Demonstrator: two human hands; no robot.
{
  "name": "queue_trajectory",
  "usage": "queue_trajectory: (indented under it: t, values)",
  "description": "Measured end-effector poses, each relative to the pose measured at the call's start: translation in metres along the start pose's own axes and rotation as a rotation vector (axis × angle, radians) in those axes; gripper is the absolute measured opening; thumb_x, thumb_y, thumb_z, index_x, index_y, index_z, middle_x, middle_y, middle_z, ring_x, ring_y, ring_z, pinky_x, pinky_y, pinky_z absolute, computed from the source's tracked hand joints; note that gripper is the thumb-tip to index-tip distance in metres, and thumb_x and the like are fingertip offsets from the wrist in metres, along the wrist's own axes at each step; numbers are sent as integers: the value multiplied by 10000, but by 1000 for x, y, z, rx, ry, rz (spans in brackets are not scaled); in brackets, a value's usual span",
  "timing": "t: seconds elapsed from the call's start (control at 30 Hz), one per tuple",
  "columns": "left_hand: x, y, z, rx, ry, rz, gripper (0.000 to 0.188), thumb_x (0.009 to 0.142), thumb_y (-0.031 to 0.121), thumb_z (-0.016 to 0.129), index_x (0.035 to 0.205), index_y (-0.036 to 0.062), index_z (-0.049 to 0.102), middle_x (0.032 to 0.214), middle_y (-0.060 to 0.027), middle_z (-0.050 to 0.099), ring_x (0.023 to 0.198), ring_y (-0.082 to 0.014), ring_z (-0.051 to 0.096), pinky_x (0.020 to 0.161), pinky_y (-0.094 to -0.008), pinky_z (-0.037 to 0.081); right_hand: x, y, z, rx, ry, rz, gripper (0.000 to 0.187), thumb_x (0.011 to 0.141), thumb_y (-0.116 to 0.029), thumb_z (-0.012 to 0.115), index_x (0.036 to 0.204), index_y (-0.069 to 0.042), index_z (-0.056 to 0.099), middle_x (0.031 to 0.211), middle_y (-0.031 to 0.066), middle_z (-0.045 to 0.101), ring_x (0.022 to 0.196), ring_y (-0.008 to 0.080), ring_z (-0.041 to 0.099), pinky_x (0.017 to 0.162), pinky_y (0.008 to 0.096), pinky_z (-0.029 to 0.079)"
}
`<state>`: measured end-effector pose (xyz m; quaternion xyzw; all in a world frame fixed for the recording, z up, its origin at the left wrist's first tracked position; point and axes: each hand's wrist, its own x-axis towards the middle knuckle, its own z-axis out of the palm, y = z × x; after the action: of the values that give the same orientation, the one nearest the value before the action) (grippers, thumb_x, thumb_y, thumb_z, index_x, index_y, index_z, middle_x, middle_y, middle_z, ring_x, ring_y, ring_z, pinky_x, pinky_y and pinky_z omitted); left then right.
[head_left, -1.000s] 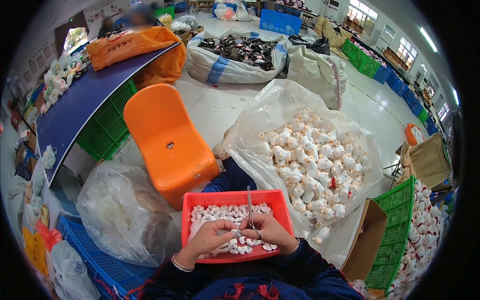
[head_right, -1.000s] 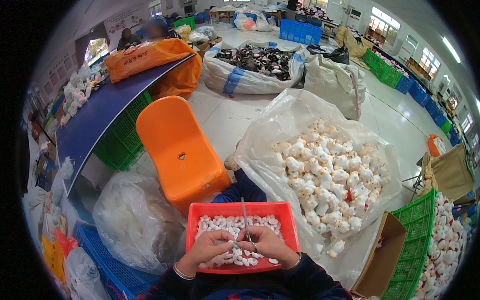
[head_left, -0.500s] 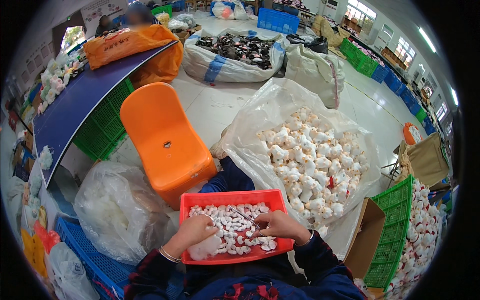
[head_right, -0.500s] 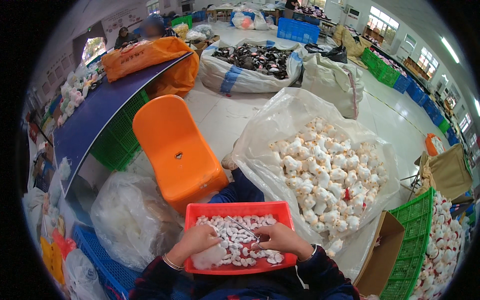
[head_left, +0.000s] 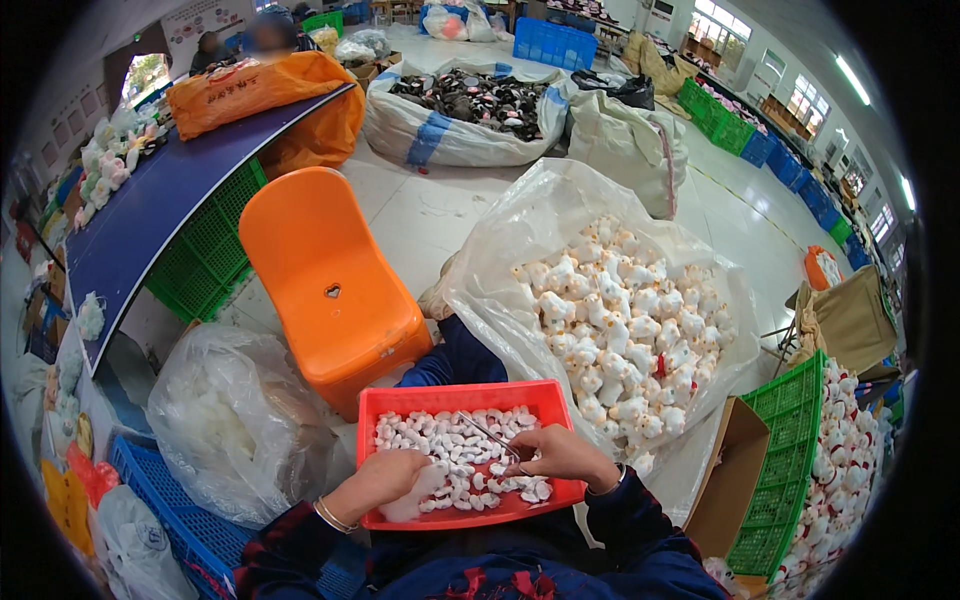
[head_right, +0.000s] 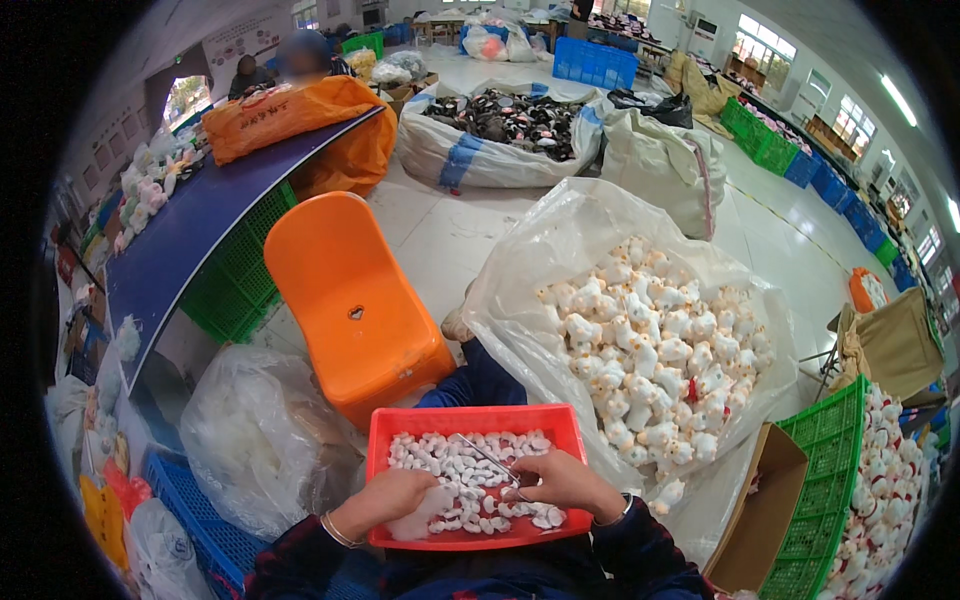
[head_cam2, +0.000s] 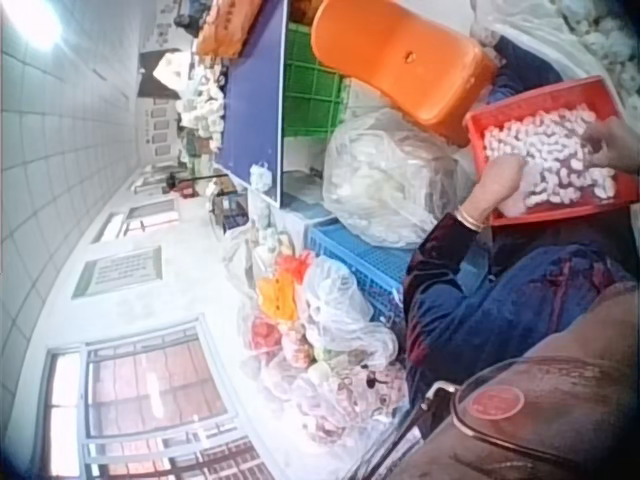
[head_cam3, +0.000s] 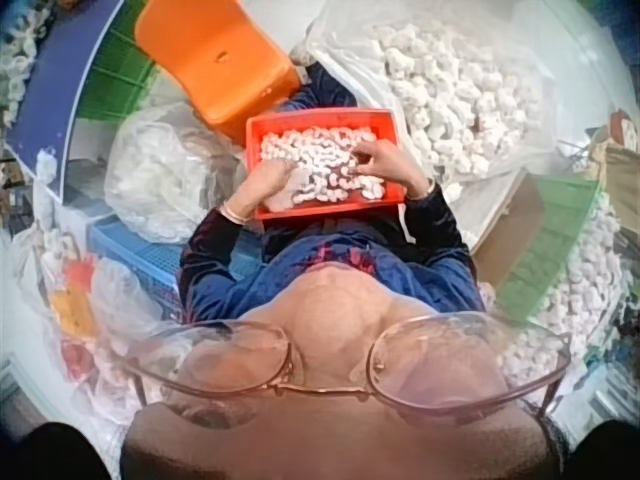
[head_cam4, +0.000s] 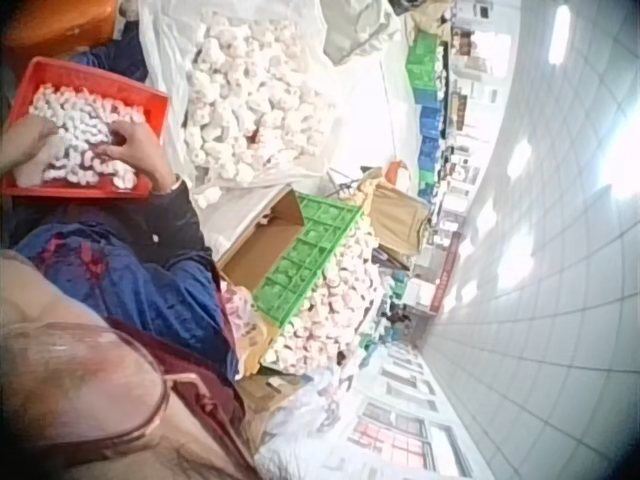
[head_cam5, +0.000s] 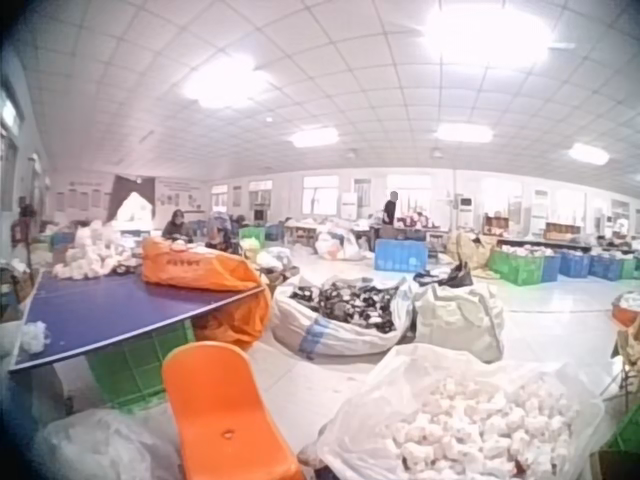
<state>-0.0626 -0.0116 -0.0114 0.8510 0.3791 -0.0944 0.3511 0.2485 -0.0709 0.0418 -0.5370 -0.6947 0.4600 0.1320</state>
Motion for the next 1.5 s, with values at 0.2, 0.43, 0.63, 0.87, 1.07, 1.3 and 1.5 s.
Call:
queue_trajectory:
  t: [0.2, 0.43, 0.63, 0.87, 1.07, 1.3, 1.5]
  values:
    - [-2, -3, 5, -412, 81, 41, 342, 993, 132, 476, 1291, 75, 636, 1085, -184, 720, 1000, -308, 698, 894, -380, 539, 0, 10, 9, 30, 25, -45, 460, 853, -409, 803, 1085, -23, 709, 832, 130, 706, 756, 238, 676, 701, 341, 517]
    - [1, -9, 17, -524, 71, 46, 338, 1010, 190, 512, 1286, 28, 621, 1124, -179, 713, 1049, -269, 686, 939, -350, 519, -42, -25, -87, 292, 739, -200, 337, 739, -148, 875, 1024, -34, 736, 846, 25, 694, 785, 94, 619, 702, 260, 475]
    - [-6, 19, -2, -490, 37, -62, 365, 880, 244, 692, 1178, 35, 659, 1089, -222, 701, 1043, -339, 681, 927, -386, 524, -125, -103, -184, -474, 1254, -721, 725, 854, -664, 622, 1101, 17, 610, 1008, 118, 626, 914, 254, 596, 854, 361, 522]
    - [11, -15, 29, -404, 53, 175, 276, 850, 103, 611, 1105, 23, 679, 1113, -190, 669, 1072, -330, 648, 963, -378, 503, -158, -86, -178, -265, 1165, -1112, 697, 875, -648, 670, 1111, 1, 577, 1043, 74, 574, 957, 217, 528, 1026, 399, 418]
    - [-1, -10, 19, -521, 8, 82, 331, 874, 46, 509, 1158, 17, 677, 1121, -197, 704, 1078, -300, 672, 939, -370, 510, -102, -122, -162, -362, 1294, -979, 402, 918, -367, 737, 885, 11, 605, 784, 90, 577, 727, 217, 527, 582, 299, 360]
    - [11, -7, 18, -617, -90, 99, 313, 956, 214, 566, 1170, 10, 669, 1069, -192, 724, 1014, -288, 694, 880, -367, 530, -114, -114, -171, 68, 615, -1051, 549, 779, -530, 813, 1019, -58, 666, 942, 37, 675, 849, 243, 634, 701, 332, 489]
    - [5, 2, 15, -463, -148, 117, 492, 918, 401, 679, 1244, 36, 635, 1068, -191, 722, 1011, -303, 693, 884, -387, 526, -26, -86, -98, -559, -583, -172, 300, 897, -337, 687, 984, -51, 679, 826, 193, 655, 785, 361, 648, 714, 430, 507]
